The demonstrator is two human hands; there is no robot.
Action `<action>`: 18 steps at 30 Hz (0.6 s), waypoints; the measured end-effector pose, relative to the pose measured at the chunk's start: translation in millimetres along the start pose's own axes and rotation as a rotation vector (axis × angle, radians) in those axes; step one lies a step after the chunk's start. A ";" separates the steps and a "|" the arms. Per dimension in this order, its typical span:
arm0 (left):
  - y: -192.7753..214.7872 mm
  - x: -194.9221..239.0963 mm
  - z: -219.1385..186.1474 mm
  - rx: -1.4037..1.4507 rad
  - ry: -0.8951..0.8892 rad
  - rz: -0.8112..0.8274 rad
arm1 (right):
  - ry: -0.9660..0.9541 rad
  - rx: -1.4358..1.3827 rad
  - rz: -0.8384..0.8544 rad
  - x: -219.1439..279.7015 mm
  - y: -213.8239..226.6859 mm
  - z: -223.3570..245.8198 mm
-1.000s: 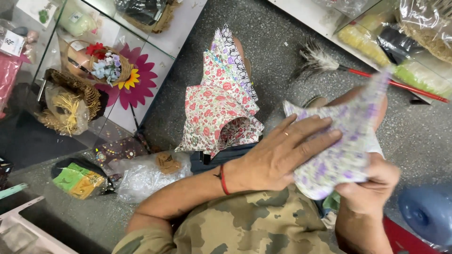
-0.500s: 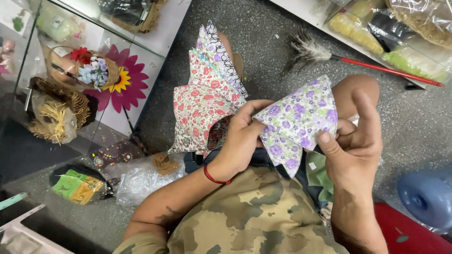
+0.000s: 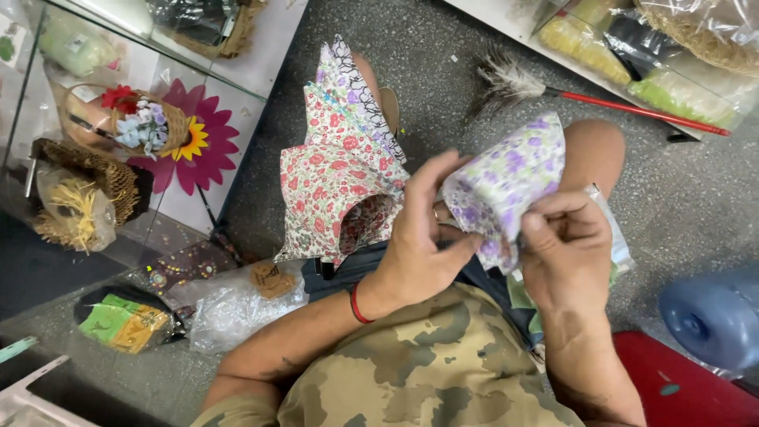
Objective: The person sits on the floor and folds several small floral-patterned fabric pieces by hand. They repeatedly turn the pieces inside out, align edges, and fold them into compact shapes, handling them one at a time.
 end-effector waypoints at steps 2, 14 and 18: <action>-0.5 3.0 1.2 -0.001 -0.095 -0.004 | -0.040 -0.109 -0.011 -4.6 1.9 2.4; 13.6 4.6 -3.7 0.305 0.052 0.074 | -0.211 -0.484 -0.085 8.9 12.3 -25.6; 9.1 8.0 -10.1 -0.203 -0.138 0.021 | -0.311 -0.619 -0.075 14.8 4.9 -38.4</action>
Point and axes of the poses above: each hand's wrist, its own x-axis away from the middle knuckle, its own y-axis out of the back of the hand, z = x × y, the point moved 3 cm from there along -x, towards the middle knuckle, and after that the axes turned 12 degrees about -x, right-handed, at the moved point
